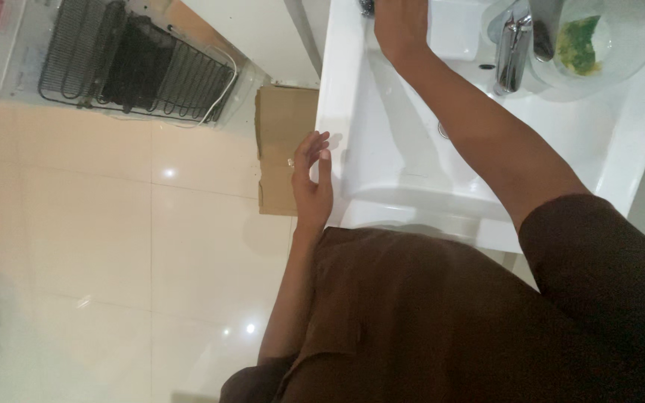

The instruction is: The person cleans a bathroom sink by scrubbing the ceramic surface and the faucet with a scouring pad and a sponge.

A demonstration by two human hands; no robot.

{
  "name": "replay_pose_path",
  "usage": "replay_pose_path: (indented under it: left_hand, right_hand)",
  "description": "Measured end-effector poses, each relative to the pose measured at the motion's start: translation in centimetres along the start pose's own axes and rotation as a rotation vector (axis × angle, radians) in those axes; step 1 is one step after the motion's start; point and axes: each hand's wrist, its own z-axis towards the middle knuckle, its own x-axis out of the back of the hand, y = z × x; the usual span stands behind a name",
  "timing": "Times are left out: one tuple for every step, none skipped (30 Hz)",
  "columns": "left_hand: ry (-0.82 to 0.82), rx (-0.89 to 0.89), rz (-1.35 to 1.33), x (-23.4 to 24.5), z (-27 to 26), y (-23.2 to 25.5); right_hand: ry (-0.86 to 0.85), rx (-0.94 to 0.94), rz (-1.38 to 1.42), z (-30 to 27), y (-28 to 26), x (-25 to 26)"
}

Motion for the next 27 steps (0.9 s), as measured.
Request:
replay_pose_path:
  left_hand:
    - [-0.007,-0.003,-0.003,0.0,-0.1,0.0]
    - [0.0,0.013,0.015,0.0,-0.2,0.0]
    - [0.011,0.029,0.038,0.1,-0.4,0.0]
    - [0.009,0.026,0.038,0.1,-0.5,-0.1]
    - [0.007,0.023,0.038,0.1,-0.7,-0.1]
    - [0.005,0.019,0.038,0.1,-0.8,-0.1]
    - [0.006,0.014,0.038,0.1,-1.0,0.0]
    - [0.004,0.023,0.025,0.0,-1.1,0.0]
    - [-0.002,0.033,0.013,0.0,-1.3,0.1]
    - [-0.005,0.029,0.013,0.0,-1.4,0.2]
    - [-0.018,0.029,0.013,-0.1,-1.5,0.2]
    - [-0.03,0.029,0.014,-0.2,-1.6,0.3]
    - [-0.039,0.027,0.012,-0.3,-1.7,0.3]
    - [-0.052,0.033,0.018,-0.5,-1.7,0.4]
    - [-0.064,0.04,0.022,-0.7,-1.9,0.5]
    - [-0.073,0.038,0.018,-0.9,-1.9,0.5]
    - [-0.083,0.048,0.015,-1.0,-2.0,0.5]
    - [-0.094,0.058,0.013,-1.1,-2.1,0.6]
    - [-0.095,0.056,0.014,-1.2,-2.3,0.6]
    - [-0.093,0.041,0.014,-1.4,-2.5,0.6]
    - [-0.089,0.026,0.009,-1.5,-2.6,0.5]
    - [-0.088,0.023,0.007,-1.5,-2.7,0.4]
    - [-0.088,0.029,-0.007,-1.3,-2.9,0.3]
    - [-0.088,0.035,-0.021,-1.1,-3.2,0.2]
    - [-0.085,0.03,-0.024,-0.9,-3.3,0.0]
    - [-0.084,0.035,-0.006,-0.7,-3.5,-0.1]
    - [-0.084,0.042,0.015,-0.5,-3.7,-0.1]
  right_hand:
    - [-0.009,-0.02,-0.03,-0.4,0.6,0.3]
    - [-0.017,-0.046,-0.06,-0.7,1.2,0.6]
    - [-0.026,-0.071,-0.086,-1.0,1.5,0.8]
    - [-0.034,-0.099,-0.115,-1.3,1.9,1.1]
    - [-0.047,-0.129,-0.147,-1.6,2.2,1.5]
    - [-0.059,-0.159,-0.18,-2.0,2.5,2.0]
    - [-0.072,-0.189,-0.217,-2.2,2.9,2.5]
    - [-0.087,-0.226,-0.254,-2.4,3.3,3.1]
    - [-0.099,-0.264,-0.293,-2.8,3.6,3.7]
    - [-0.119,-0.301,-0.331,-3.1,4.1,4.3]
    - [-0.132,-0.34,-0.366,-3.5,4.6,5.1]
    - [-0.147,-0.374,-0.398,-4.0,5.0,5.8]
    - [-0.162,-0.408,-0.424,-4.4,5.2,6.4]
    - [-0.171,-0.431,-0.443,-4.7,5.4,6.9]
    - [-0.178,-0.449,-0.458,-5.1,5.5,7.3]
    - [-0.185,-0.465,-0.471,-5.3,5.4,7.4]
    - [-0.187,-0.473,-0.479,-5.5,5.1,7.5]
    - [-0.188,-0.482,-0.483,-5.8,4.9,7.6]
    - [-0.192,-0.489,-0.481,-5.9,4.6,7.5]
    - [-0.196,-0.503,-0.476,-6.1,4.2,7.5]
    - [-0.224,-0.531,-0.448,-6.3,4.0,7.5]
    - [-0.247,-0.562,-0.43,-6.5,3.8,7.4]
    - [-0.246,-0.558,-0.429,-6.8,3.4,7.3]
    - [-0.153,-0.468,-0.47,-7.2,3.0,7.2]
    - [-0.054,-0.378,-0.511,-7.2,2.8,7.1]
    - [-0.049,-0.373,-0.512,-7.1,2.6,6.8]
    - [-0.058,-0.379,-0.446,-7.1,2.3,6.4]
